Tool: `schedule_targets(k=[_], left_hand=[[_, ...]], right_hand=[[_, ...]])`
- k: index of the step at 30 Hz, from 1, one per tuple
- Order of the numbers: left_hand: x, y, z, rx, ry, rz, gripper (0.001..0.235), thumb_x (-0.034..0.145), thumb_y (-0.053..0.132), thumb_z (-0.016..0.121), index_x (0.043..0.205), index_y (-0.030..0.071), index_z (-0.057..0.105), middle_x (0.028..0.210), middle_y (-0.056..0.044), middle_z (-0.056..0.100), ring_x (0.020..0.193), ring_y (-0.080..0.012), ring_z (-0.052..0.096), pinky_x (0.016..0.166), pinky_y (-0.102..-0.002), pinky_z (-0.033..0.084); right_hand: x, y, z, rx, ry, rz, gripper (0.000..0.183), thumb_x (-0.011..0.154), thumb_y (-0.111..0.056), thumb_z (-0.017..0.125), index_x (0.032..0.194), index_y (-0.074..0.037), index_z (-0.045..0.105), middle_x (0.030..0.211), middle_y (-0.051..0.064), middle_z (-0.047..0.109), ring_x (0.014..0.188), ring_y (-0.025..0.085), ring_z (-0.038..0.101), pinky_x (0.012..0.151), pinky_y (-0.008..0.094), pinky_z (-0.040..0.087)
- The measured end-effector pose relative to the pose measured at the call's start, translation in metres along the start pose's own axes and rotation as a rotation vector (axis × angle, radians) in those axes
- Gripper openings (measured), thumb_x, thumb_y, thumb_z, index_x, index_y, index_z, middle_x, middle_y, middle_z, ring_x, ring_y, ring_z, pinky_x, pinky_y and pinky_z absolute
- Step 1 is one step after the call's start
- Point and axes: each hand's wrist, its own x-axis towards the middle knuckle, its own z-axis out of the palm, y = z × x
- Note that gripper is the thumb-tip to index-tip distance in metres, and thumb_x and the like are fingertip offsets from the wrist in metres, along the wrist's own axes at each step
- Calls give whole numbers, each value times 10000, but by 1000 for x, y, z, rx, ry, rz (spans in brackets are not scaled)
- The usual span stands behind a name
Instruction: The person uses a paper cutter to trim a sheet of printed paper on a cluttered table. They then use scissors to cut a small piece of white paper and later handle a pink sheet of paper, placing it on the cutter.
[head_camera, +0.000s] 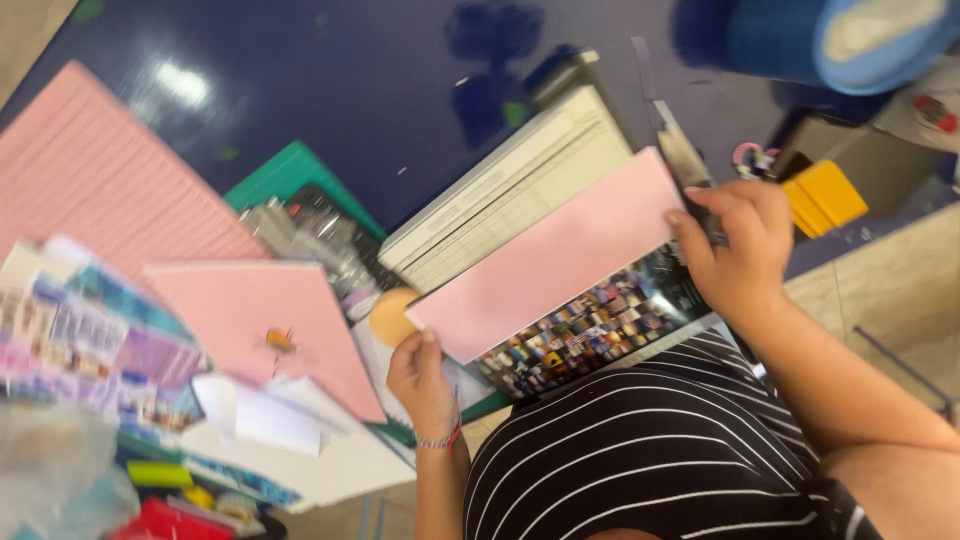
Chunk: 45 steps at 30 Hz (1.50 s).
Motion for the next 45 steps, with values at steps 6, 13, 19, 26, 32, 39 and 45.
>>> schedule_targets(k=[6, 13, 19, 26, 32, 39, 45], left_hand=[[3, -18, 6, -103, -29, 23, 175, 899, 224, 790, 934, 56, 752, 907, -34, 758, 838, -89, 656, 779, -243, 554], [-1, 14, 7, -126, -48, 22, 144, 920, 228, 765, 918, 84, 758, 882, -21, 757, 820, -83, 670, 772, -241, 561], [-5, 25, 6, -157, -72, 114, 134, 954, 204, 731, 935, 71, 736, 864, -19, 722, 796, -84, 640, 745, -234, 550], [-6, 36, 5, -125, -72, 72, 169, 955, 237, 712, 925, 75, 751, 832, -1, 726, 759, -69, 646, 707, -214, 560], [-7, 37, 4, -96, -59, 102, 150, 958, 227, 705, 908, 89, 739, 828, -2, 715, 752, -78, 651, 688, -214, 564], [-6, 41, 6, 30, -20, 217, 190, 968, 246, 674, 839, 110, 705, 764, 15, 676, 701, -96, 613, 648, -251, 525], [-5, 36, 8, 21, -11, 231, 179, 970, 239, 674, 854, 107, 710, 764, 13, 674, 708, -105, 618, 662, -260, 530]], right_hand=[[16, -38, 15, -128, -151, -385, 482, 932, 98, 518, 1399, 129, 636, 1459, 332, 617, 1353, 577, 575, 1113, 645, 506], [7, -58, 31, -71, -385, -306, 598, 1173, -230, 493, 1604, 132, 292, 1623, 428, 315, 1509, 619, 252, 1236, 711, 174], [1, -56, 40, -135, -432, -251, 892, 1133, -642, 372, 1653, 51, 164, 1686, 357, 137, 1577, 540, 88, 1288, 666, 40], [0, -55, 40, -213, -444, -245, 1036, 1075, -783, 358, 1658, 46, 142, 1692, 341, 120, 1584, 510, 73, 1300, 650, 44], [-6, -49, 41, -220, -424, -240, 1066, 1065, -813, 414, 1665, 19, 127, 1707, 307, 114, 1573, 511, 36, 1291, 681, 47], [-1, -54, 39, -172, -387, -280, 1015, 1074, -758, 443, 1654, 33, 182, 1681, 346, 194, 1567, 523, 133, 1266, 695, 97], [1, -58, 38, -173, -394, -280, 990, 1081, -741, 397, 1652, 38, 177, 1682, 342, 179, 1568, 528, 130, 1275, 687, 102]])
